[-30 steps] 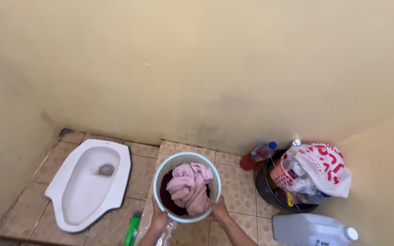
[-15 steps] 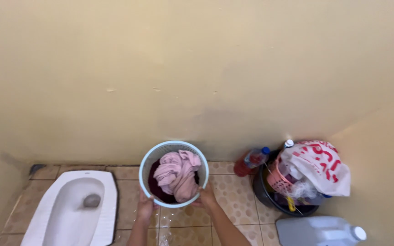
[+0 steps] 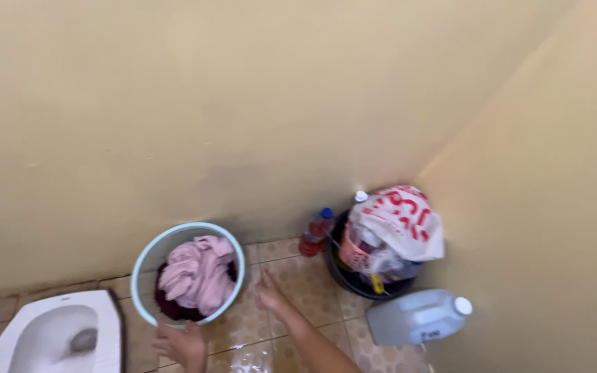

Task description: The person organizes cleaning supplies in a bathroom, transfers water between buckets using a pink scoop, retrieves a mop, and wets the mop head under running water. The person also briefly picks up a white packet from a nearby room before returning to the bathroom.

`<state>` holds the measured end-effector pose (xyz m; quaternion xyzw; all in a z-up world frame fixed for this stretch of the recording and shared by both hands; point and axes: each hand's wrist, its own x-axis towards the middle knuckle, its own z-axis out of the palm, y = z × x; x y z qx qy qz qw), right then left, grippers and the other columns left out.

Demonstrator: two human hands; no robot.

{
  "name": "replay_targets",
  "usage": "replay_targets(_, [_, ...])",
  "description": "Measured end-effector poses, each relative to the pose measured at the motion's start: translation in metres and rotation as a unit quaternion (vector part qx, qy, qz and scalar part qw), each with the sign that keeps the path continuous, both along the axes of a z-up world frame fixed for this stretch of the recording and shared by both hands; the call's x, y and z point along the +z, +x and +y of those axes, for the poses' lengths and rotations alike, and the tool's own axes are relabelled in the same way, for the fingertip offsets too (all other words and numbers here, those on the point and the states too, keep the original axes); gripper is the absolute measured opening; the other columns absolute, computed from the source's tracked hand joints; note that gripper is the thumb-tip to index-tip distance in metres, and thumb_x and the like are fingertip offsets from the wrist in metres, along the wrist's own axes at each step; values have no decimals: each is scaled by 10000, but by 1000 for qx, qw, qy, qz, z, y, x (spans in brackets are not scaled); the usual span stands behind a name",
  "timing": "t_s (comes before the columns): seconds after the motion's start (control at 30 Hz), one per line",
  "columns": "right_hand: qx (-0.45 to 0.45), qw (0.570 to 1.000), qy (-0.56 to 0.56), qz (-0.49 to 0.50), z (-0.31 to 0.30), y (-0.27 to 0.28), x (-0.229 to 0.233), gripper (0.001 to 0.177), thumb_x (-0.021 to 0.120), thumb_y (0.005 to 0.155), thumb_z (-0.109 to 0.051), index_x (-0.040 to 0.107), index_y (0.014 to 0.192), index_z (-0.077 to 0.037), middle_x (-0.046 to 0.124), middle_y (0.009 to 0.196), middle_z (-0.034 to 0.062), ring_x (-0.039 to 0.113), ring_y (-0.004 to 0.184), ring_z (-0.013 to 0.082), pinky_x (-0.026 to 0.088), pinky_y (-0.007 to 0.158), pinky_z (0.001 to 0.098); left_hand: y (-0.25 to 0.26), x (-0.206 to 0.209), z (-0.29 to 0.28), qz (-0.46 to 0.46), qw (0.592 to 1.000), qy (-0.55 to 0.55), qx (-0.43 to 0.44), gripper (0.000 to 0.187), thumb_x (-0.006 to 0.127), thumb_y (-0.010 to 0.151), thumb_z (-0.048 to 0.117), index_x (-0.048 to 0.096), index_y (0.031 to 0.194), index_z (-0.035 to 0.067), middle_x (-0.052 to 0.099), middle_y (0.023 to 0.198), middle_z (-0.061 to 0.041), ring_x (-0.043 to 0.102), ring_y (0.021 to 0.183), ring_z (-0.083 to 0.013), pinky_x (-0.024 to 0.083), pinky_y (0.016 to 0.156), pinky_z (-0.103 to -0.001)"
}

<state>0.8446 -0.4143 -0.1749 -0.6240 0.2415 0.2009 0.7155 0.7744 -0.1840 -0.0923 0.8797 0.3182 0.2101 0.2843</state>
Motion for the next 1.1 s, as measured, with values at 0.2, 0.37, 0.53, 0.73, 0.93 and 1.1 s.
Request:
replay_targets(0.2, [-149, 842, -371, -361, -237, -32, 227, 264, 585, 881, -118, 780, 1053, -73, 782, 1091, 124, 716, 1034, 247, 508, 973, 382, 21, -38, -199, -66, 940, -188, -278, 517, 625, 769, 150, 695, 1280, 117, 693, 1249, -143, 610, 1198, -339, 411, 1118, -465])
replay_targets(0.37, [-221, 737, -623, -144, -426, -31, 194, 571, 552, 864, -321, 521, 1424, -216, 451, 1376, 176, 387, 1257, 461, 318, 1041, 636, 62, 31, -362, 161, 846, -436, -261, 943, 738, 826, 463, 325, 1603, 123, 504, 1512, -167, 499, 1359, -317, 369, 1111, -450])
replay_targets(0.53, [-173, 912, -350, -125, -467, -36, 134, 524, 604, 980, -286, 580, 1451, -56, 528, 1473, 275, 430, 1417, 493, 351, 1175, 577, 91, -17, -432, 225, 805, -433, -338, 913, 713, 884, 629, 318, 1628, 279, 321, 1643, -191, 318, 1518, -366, 241, 1254, -477])
replay_targets(0.73, [-112, 900, -420, 12, -445, -49, 176, 876, 816, 790, -522, 460, 1556, -292, 243, 1620, 229, 346, 1504, 401, 390, 1190, 508, 81, 23, -452, 55, 874, -321, -360, 275, 742, 867, 198, 595, 1069, 82, 647, 776, -150, 682, 856, -377, 518, 792, -447])
replay_targets(0.93, [-98, 929, -355, -29, -399, -28, 297, 1240, 871, 748, -560, 100, 1669, -255, 30, 1696, 249, 67, 1584, 402, 163, 1266, 595, 88, 53, -455, 106, 901, -270, -324, 362, 665, 918, 304, 513, 1229, 198, 675, 1129, -191, 679, 1068, -424, 520, 926, -509])
replay_targets(1.1, [119, 803, -583, -7, -378, -6, 251, 1011, 804, 790, -592, 245, 1611, -407, 103, 1642, 356, 319, 1467, 527, 304, 1070, 765, 84, 114, -448, 141, 875, -268, -378, 338, 560, 976, 227, 546, 1313, 198, 704, 1195, -253, 661, 1134, -468, 523, 970, -543])
